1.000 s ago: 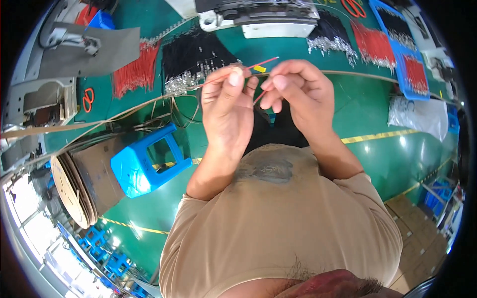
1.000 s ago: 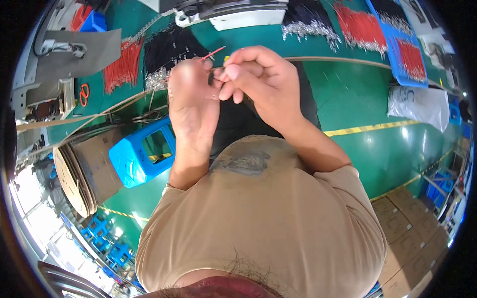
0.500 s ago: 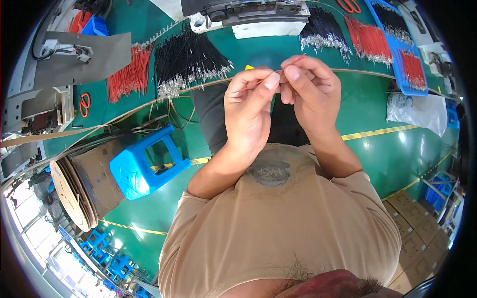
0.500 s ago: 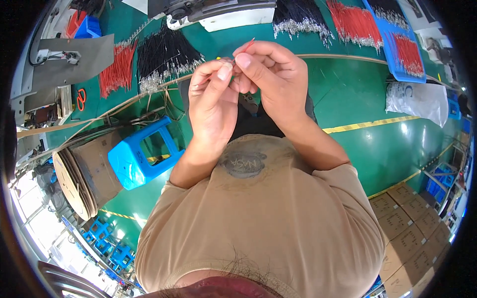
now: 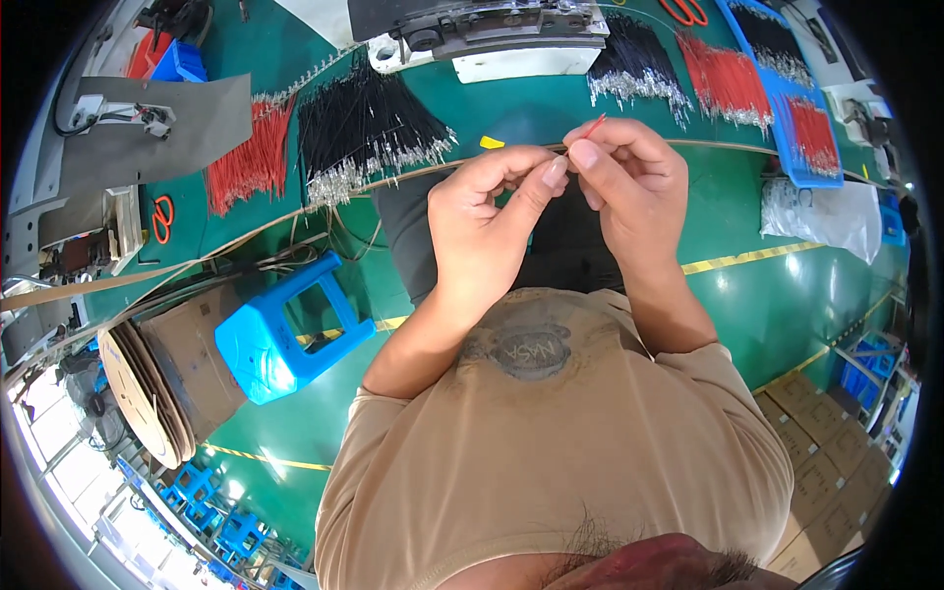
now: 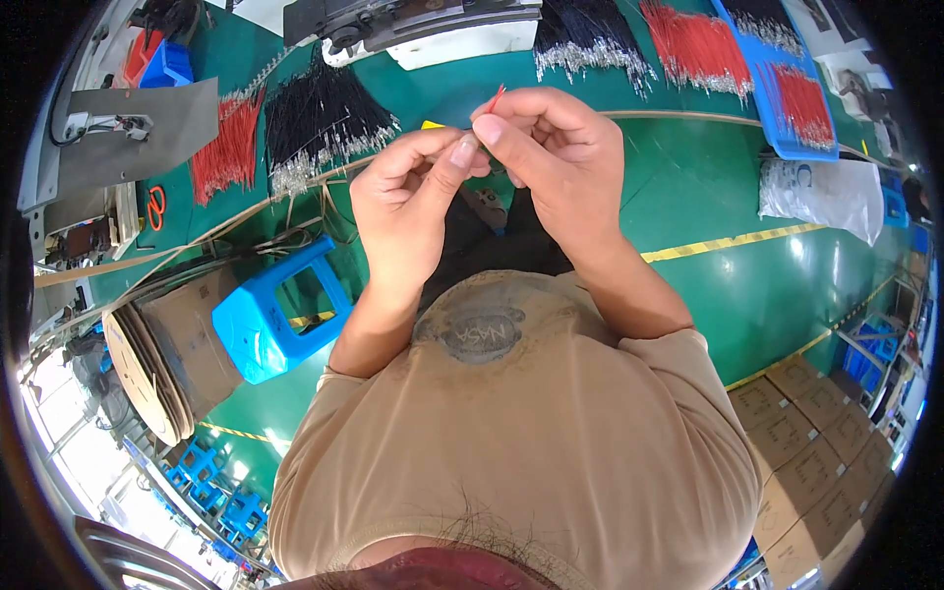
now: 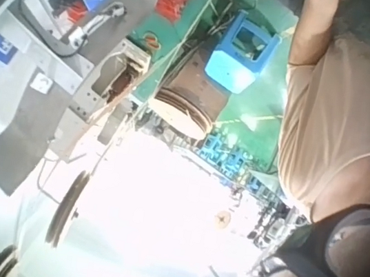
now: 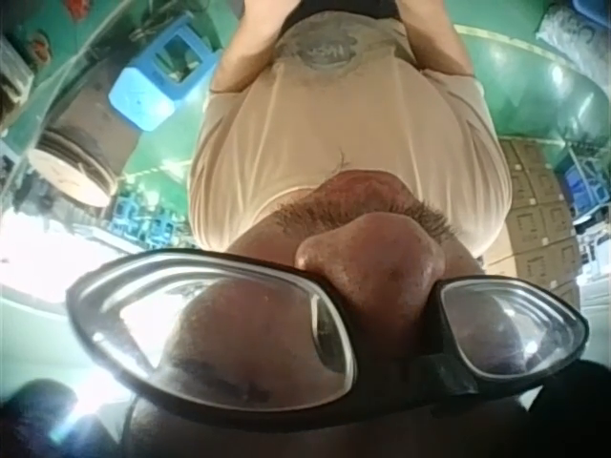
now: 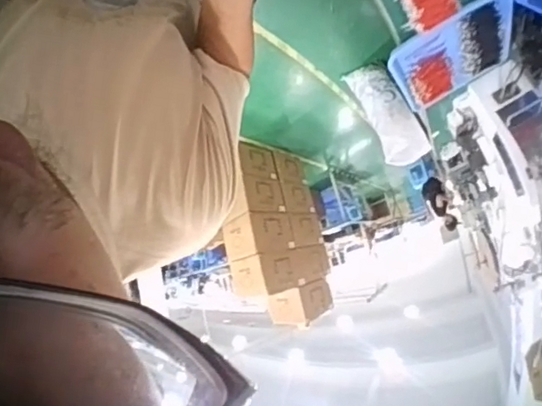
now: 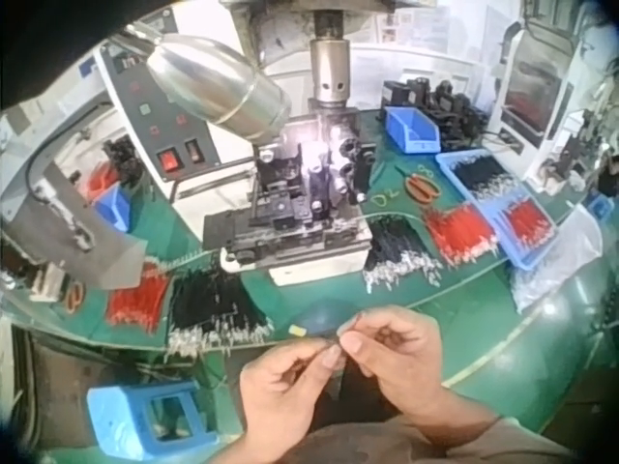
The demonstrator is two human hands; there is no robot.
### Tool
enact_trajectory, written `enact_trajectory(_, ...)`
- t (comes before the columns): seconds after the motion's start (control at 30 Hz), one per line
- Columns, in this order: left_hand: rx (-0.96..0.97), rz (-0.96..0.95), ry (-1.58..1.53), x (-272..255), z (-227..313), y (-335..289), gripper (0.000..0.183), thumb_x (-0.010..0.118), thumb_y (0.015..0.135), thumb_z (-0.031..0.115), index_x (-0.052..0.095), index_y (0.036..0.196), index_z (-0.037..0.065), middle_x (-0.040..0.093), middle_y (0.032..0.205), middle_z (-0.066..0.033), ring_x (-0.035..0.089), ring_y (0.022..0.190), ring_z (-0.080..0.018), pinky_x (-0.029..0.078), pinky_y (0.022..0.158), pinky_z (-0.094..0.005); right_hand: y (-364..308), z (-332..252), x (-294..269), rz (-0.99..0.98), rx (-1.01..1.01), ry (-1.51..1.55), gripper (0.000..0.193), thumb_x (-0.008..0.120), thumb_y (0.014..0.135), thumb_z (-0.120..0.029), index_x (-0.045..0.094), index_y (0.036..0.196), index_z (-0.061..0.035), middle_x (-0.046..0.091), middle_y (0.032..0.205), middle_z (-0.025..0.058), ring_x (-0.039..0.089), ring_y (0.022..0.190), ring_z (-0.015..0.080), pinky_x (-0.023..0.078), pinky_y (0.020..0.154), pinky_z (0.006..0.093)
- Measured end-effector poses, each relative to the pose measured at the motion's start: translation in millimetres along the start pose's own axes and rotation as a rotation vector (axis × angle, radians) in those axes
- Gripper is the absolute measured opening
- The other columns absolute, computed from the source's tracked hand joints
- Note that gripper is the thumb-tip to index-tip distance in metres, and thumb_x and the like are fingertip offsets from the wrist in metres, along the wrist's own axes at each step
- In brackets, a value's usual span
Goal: The person crimps metal terminals onto the ends of individual electrical wires using an industrial crimping machine.
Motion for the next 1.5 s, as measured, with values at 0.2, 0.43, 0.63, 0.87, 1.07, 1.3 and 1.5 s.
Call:
enact_trajectory(0.2,-0.085,-0.014,-0.166,2.7,-1.1,-2.7,0.009,0.065,0.085,0.005,0.066,0.090,-0.003,0.066,0.080,-0.0061,0.060,0.069,-0.0092,0.048,0.063,-0.0211,-0.2,0.4,-5.0,0.019,0.039,-0.015,0.009,0.065,0.085,-0.006,0.064,0.090,0.0013,0.060,0.068,0.0016,0.045,0.051,0.0032,0.031,0.044,0.0177)
enact_trajectory(0.43,-0.137,-0.047,-0.233,3.8,-0.1,-3.3,0.010,0.065,0.084,0.003,0.066,0.091,-0.004,0.066,0.082,-0.0073,0.059,0.068,-0.0093,0.049,0.062,-0.0207,-0.6,-1.0,-5.7,0.005,0.008,-0.053,0.009,0.066,0.085,-0.007,0.066,0.088,0.0010,0.060,0.066,0.0012,0.044,0.050,0.0032,0.032,0.044,0.0178)
enact_trajectory(0.63,-0.161,-0.097,-0.268,1.1,0.0,-2.8,0.008,0.065,0.084,0.002,0.066,0.089,-0.004,0.065,0.081,-0.0077,0.059,0.066,-0.0091,0.048,0.059,-0.0208,-0.6,-3.5,-4.5,-0.006,0.031,-0.128,0.009,0.066,0.084,-0.008,0.068,0.086,0.0006,0.061,0.065,0.0012,0.043,0.049,0.0025,0.030,0.042,0.0174)
enact_trajectory(0.87,-0.174,-0.126,-0.276,0.5,0.7,-3.7,0.007,0.065,0.084,0.002,0.065,0.088,-0.004,0.065,0.079,-0.0080,0.059,0.065,-0.0096,0.048,0.058,-0.0208,-1.6,-0.7,-5.4,-0.031,0.092,-0.056,0.008,0.067,0.083,-0.007,0.068,0.085,0.0002,0.062,0.065,0.0013,0.041,0.047,0.0023,0.028,0.041,0.0178)
enact_trajectory(1.07,-0.188,-0.141,-0.297,1.3,0.7,-4.4,0.007,0.065,0.084,0.001,0.065,0.089,-0.004,0.065,0.079,-0.0082,0.059,0.065,-0.0094,0.049,0.058,-0.0210,-1.2,2.1,-6.0,-0.037,0.127,0.068,0.007,0.068,0.081,-0.006,0.069,0.085,0.0002,0.061,0.065,0.0021,0.039,0.047,0.0028,0.027,0.042,0.0183)
enact_trajectory(1.3,-0.188,-0.132,-0.284,0.9,1.5,-5.3,0.007,0.065,0.084,0.001,0.066,0.088,-0.004,0.065,0.077,-0.0082,0.059,0.064,-0.0093,0.049,0.058,-0.0208,-1.5,3.3,-6.1,-0.038,0.137,0.074,0.007,0.068,0.081,-0.006,0.069,0.084,0.0005,0.059,0.062,0.0014,0.039,0.047,0.0030,0.026,0.042,0.0186)
enact_trajectory(1.5,-0.193,-0.129,-0.291,1.9,1.9,-5.7,0.007,0.065,0.084,0.001,0.066,0.088,-0.004,0.064,0.077,-0.0081,0.058,0.063,-0.0095,0.048,0.057,-0.0205,-1.6,5.0,-6.4,-0.042,0.145,0.109,0.007,0.069,0.081,-0.006,0.069,0.083,0.0004,0.059,0.062,0.0012,0.039,0.047,0.0031,0.026,0.042,0.0186)
Point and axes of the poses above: each hand's wrist, its own y-axis towards the middle knuckle, its own x-axis out of the palm, z = x × y, the point moved 4 cm from there along y, towards the middle knuckle
